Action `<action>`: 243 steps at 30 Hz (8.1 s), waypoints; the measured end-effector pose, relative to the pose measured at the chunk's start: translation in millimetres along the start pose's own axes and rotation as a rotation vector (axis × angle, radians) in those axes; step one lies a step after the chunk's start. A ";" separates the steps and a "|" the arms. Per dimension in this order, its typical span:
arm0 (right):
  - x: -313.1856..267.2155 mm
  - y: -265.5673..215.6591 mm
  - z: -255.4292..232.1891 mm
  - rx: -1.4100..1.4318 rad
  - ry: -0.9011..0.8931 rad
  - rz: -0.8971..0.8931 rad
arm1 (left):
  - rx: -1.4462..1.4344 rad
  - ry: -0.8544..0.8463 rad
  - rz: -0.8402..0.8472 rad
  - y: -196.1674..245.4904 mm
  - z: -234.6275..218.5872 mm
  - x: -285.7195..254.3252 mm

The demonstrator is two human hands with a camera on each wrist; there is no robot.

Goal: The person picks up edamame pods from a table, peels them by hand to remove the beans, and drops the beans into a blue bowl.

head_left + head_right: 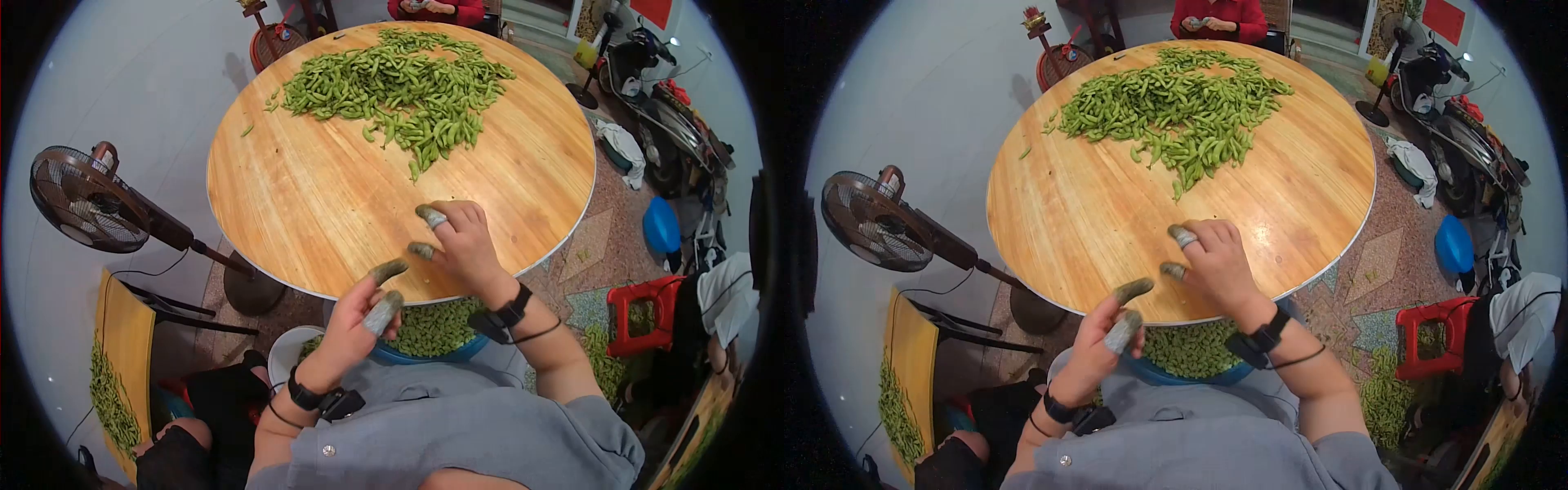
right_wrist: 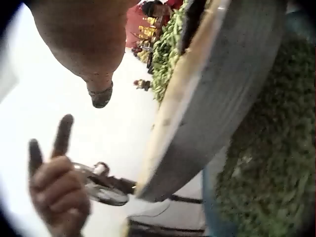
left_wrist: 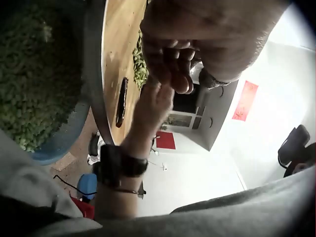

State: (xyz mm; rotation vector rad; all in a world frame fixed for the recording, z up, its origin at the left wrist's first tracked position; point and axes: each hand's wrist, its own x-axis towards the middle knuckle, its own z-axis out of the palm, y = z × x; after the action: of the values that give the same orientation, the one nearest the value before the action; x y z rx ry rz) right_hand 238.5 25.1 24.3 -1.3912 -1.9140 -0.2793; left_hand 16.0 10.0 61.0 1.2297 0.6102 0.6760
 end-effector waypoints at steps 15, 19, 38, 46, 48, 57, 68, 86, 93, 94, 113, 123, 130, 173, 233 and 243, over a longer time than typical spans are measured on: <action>-14.5 -36.9 -7.3 1.559 -0.260 0.581 | -0.291 -0.082 -0.080 -19.0 20.5 7.6; -9.1 -52.6 2.2 1.938 -0.262 0.679 | -0.444 -0.314 -0.216 -21.2 26.7 3.8; -13.5 -77.9 -42.6 1.940 -0.724 0.720 | -0.175 -0.453 -0.175 -15.6 32.8 -10.9; -13.4 -78.3 -49.2 1.767 -0.858 0.625 | 0.012 -0.497 -0.355 5.0 38.6 -10.4; -19.9 -69.7 -42.6 1.695 -0.711 0.505 | -0.031 -0.359 -0.267 15.1 41.4 -19.9; -36.1 -69.4 -63.4 1.707 -0.791 0.462 | -0.169 0.541 0.332 35.7 55.2 11.0; -60.3 -76.4 -47.3 2.070 -0.908 0.424 | -0.704 -0.401 0.242 16.2 65.8 21.7; -42.7 -84.6 -56.9 0.532 -0.074 0.452 | -0.439 0.168 0.278 16.0 75.7 10.4; -43.7 -93.4 -50.4 0.669 -0.037 0.462 | -0.553 -0.064 0.376 18.8 78.0 12.2; -43.0 -94.7 -50.5 0.738 -0.005 0.447 | -0.555 -0.067 0.379 18.5 77.7 12.0; -15.6 13.7 -16.0 -0.028 -0.145 0.438 | 0.446 0.705 0.088 59.6 -221.5 205.8; -7.0 28.3 0.0 -0.096 -0.205 0.504 | 0.841 0.943 0.205 34.0 -466.1 334.2; -8.9 29.5 5.5 -0.127 -0.318 0.591 | 0.551 0.812 0.162 56.0 -361.9 385.9; -29.8 35.6 -2.6 0.007 -0.125 0.465 | 0.635 0.425 0.095 13.3 -200.8 475.8; -38.0 46.6 -70.9 0.389 -0.205 0.762 | 0.828 0.225 0.592 -20.8 28.8 102.7; -62.6 3.4 -71.5 0.998 -0.258 0.692 | 0.012 -0.383 -0.532 -4.3 33.3 74.8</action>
State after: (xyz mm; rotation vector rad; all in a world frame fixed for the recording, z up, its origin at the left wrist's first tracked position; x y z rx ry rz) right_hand 281.1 -59.5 31.6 -1.2654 -1.2736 1.0781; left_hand 90.6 44.1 60.0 1.1037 0.5834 -0.0111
